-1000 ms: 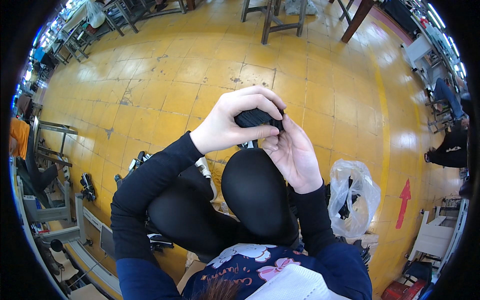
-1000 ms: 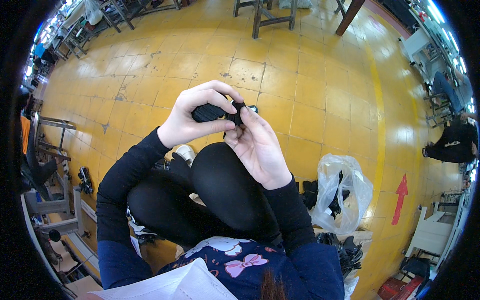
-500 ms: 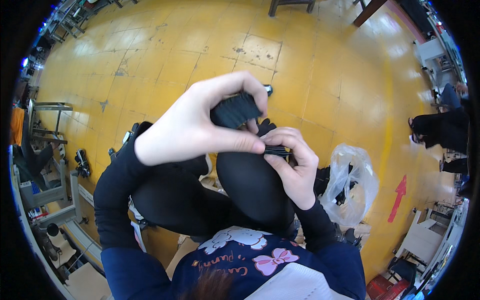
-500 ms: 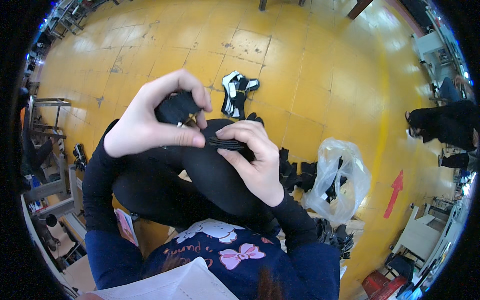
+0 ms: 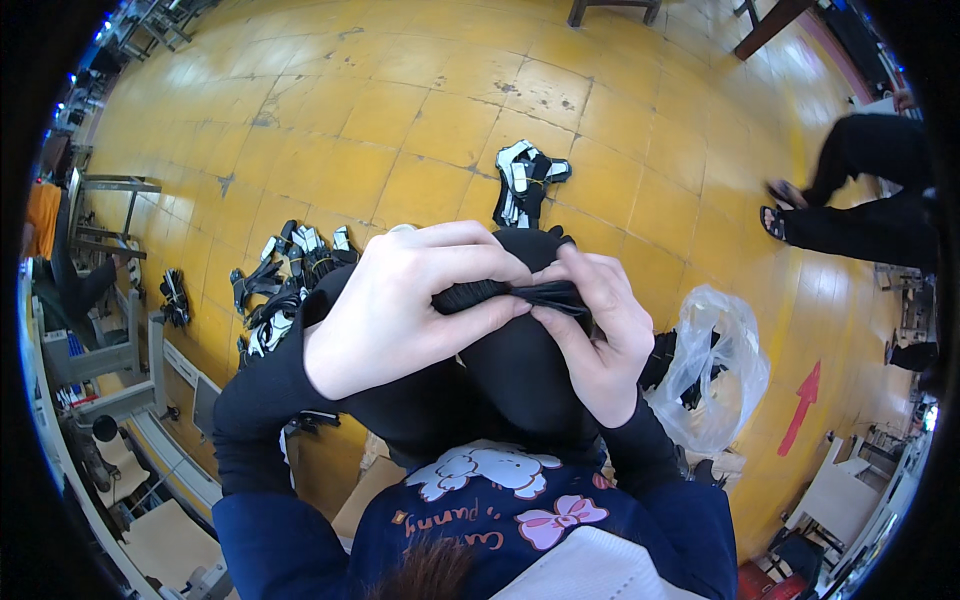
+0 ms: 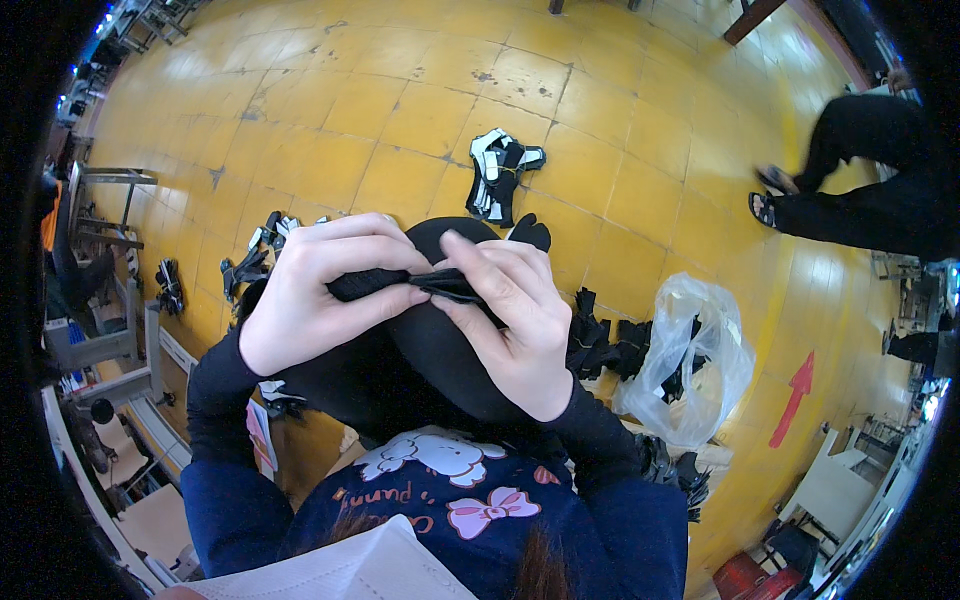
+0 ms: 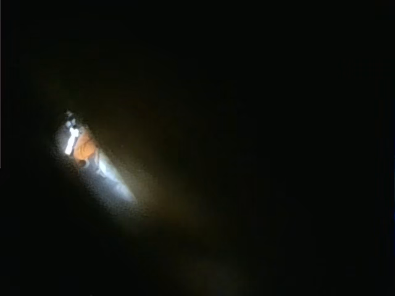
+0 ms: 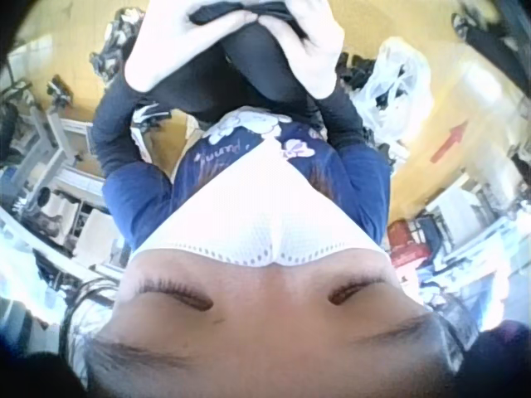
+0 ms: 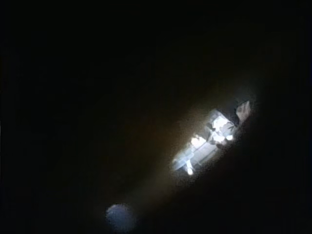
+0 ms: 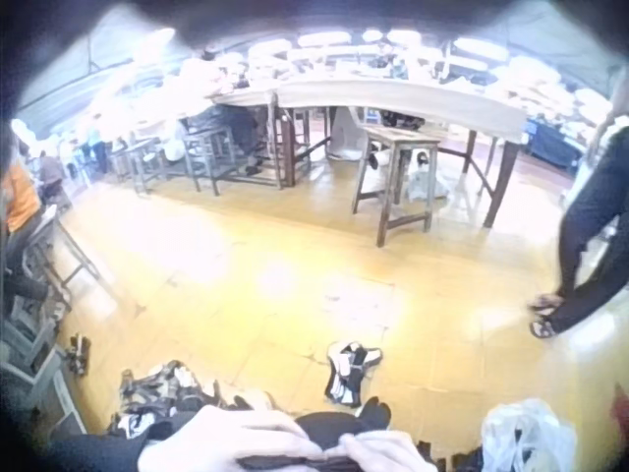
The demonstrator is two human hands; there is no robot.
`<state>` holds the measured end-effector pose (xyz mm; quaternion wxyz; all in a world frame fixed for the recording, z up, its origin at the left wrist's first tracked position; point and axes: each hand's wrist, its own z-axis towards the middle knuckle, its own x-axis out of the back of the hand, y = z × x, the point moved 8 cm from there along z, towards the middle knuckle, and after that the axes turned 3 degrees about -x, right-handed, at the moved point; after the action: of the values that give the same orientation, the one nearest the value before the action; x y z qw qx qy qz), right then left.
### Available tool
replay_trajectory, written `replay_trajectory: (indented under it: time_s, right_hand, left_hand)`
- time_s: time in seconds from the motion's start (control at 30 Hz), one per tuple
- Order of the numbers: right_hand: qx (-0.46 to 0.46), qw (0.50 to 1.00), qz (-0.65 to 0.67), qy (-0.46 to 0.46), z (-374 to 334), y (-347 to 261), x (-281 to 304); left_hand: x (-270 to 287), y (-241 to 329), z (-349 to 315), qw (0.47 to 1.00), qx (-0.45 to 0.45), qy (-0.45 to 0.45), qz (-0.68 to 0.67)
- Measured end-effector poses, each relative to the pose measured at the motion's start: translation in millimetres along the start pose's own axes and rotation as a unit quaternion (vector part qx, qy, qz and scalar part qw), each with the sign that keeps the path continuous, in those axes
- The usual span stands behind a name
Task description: The person sits on the floor and bundles black fabric strips with a rubber band. They then gather white and black fabric pieces from the floor, align them, and secure the bundle with another rubber band.
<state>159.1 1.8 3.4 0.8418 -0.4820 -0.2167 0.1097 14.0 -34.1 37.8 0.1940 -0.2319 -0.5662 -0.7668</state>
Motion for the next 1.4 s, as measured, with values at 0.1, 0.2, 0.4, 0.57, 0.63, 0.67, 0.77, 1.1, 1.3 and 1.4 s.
replay_trajectory:
  time_s: [0.1,0.2,0.4,0.57,0.63,0.67,0.77,1.1,1.3,1.4]
  right_hand:
    - [0.027,0.999,-0.024,0.025,-7,-1,-1]
    - [0.051,0.991,-0.127,0.004,-6,-10,-4]
    - [0.003,0.993,-0.118,0.002,-3,-14,-13]
    - [0.006,0.994,-0.107,-0.012,-2,-14,-19]
    - [0.009,0.989,-0.150,-0.011,-3,-13,-17]
    - [0.011,0.985,-0.172,-0.011,-3,-13,-16]
    - [0.050,0.973,-0.226,-0.025,-2,-24,-19]
    - [0.001,0.981,-0.187,-0.047,5,-33,-18]
    - [0.050,0.948,-0.296,-0.104,7,-39,-22]
    - [0.065,0.921,-0.353,-0.151,8,-42,-30]
  left_hand:
    - [-2,3,-2,0.999,0.031,-0.007,0.029]
    - [-1,6,-4,0.999,0.019,-0.003,0.047]
    - [3,5,-7,0.999,-0.005,0.023,0.048]
    - [1,5,-7,0.996,-0.022,0.039,0.080]
    - [0,6,-7,0.996,-0.029,0.039,0.080]
    - [0,7,-6,0.996,-0.032,0.036,0.081]
    - [0,6,-9,0.994,-0.032,0.039,0.096]
    - [3,2,-9,0.999,-0.011,0.043,0.029]
    - [5,-6,-12,0.999,0.018,0.036,-0.007]
    - [4,-9,-12,0.998,0.061,0.000,0.003]
